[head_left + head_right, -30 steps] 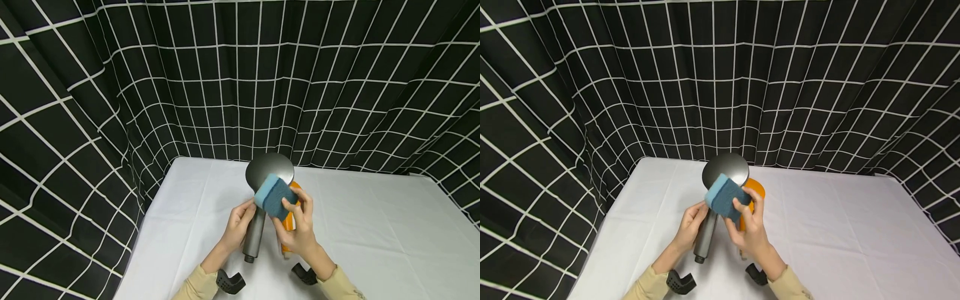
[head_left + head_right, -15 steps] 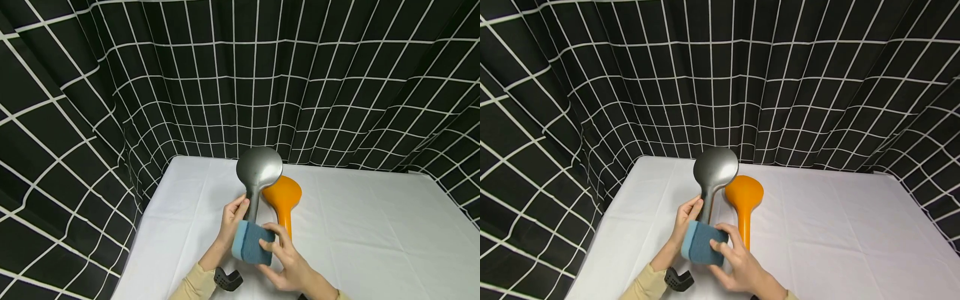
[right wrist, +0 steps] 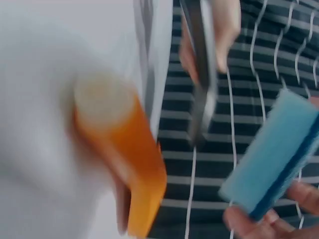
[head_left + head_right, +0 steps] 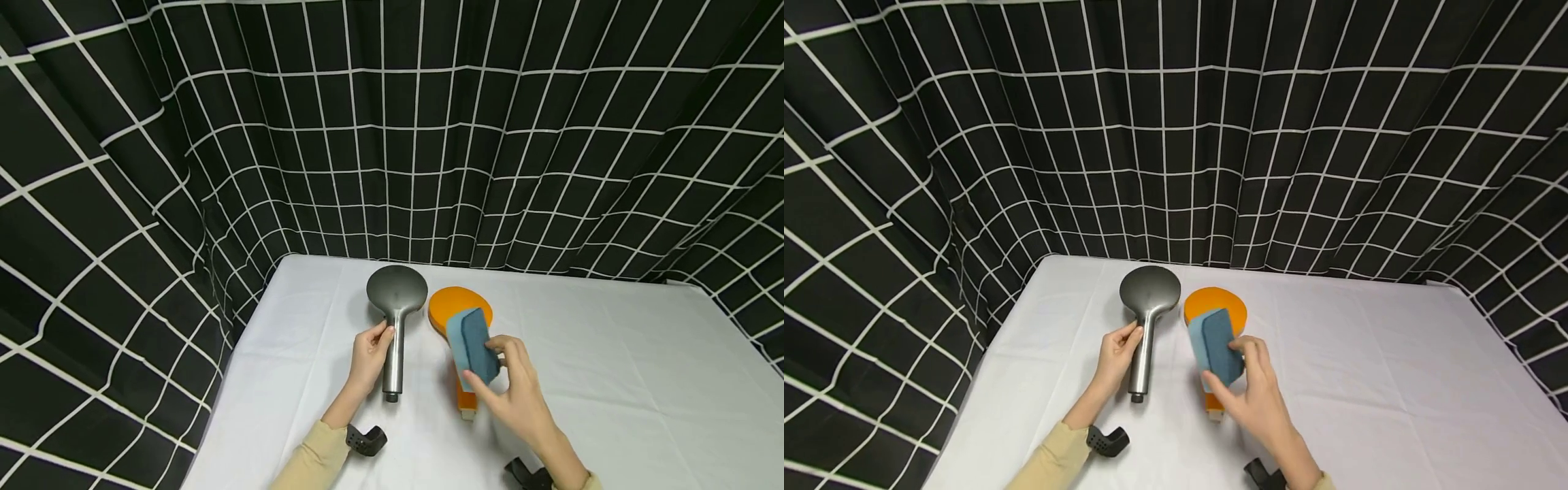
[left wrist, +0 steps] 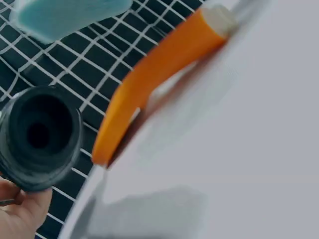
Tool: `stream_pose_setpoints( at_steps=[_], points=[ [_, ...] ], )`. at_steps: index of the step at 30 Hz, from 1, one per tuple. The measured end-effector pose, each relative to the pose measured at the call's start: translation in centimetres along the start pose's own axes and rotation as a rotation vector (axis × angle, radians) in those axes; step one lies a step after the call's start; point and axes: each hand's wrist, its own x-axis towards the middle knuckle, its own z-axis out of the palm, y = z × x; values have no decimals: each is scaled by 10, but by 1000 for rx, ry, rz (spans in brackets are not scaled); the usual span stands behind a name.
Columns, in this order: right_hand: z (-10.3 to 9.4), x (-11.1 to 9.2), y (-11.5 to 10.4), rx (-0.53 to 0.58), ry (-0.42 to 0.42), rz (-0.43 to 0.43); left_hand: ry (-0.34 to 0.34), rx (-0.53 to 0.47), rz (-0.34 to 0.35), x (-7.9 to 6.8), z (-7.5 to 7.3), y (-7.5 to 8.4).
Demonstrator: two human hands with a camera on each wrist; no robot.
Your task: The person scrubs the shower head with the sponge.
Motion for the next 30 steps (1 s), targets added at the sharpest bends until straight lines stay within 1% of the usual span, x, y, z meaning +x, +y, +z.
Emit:
stream_pose_setpoints(
  at_steps=[2,4,6,8,9,10,11,14,17,21,23,25,28,30],
  points=[
    [-7,2,7,-94,-11,145,6,52,-37,0,-1,-2],
    [-13,2,11,-171,-54,288,13,86,-58,-1,-1,-4],
    [-19,2,14,-235,-111,408,17,102,-76,-1,-1,-6],
    [-24,3,17,-294,-167,496,25,114,-83,-1,0,-6],
    [-26,2,19,-324,-185,516,32,119,-88,-1,1,-7],
    [-27,2,20,-349,-198,526,32,126,-88,-1,1,-8],
    [-28,1,23,-376,-204,526,34,132,-94,0,1,-14],
    [-28,-2,29,-448,-204,486,47,154,-101,4,0,-32],
    [-27,-5,32,-495,-212,450,55,186,-101,8,-1,-50],
    [-26,-9,34,-540,-245,456,57,256,-67,9,-2,-51],
    [-24,-12,35,-559,-274,470,60,288,-66,9,-2,-51],
    [-23,-14,35,-574,-295,472,61,318,-78,8,-2,-50],
    [-19,-17,36,-597,-314,464,63,339,-121,8,-3,-48],
    [-17,-18,36,-616,-314,454,63,361,-121,7,-3,-48]
  ],
)
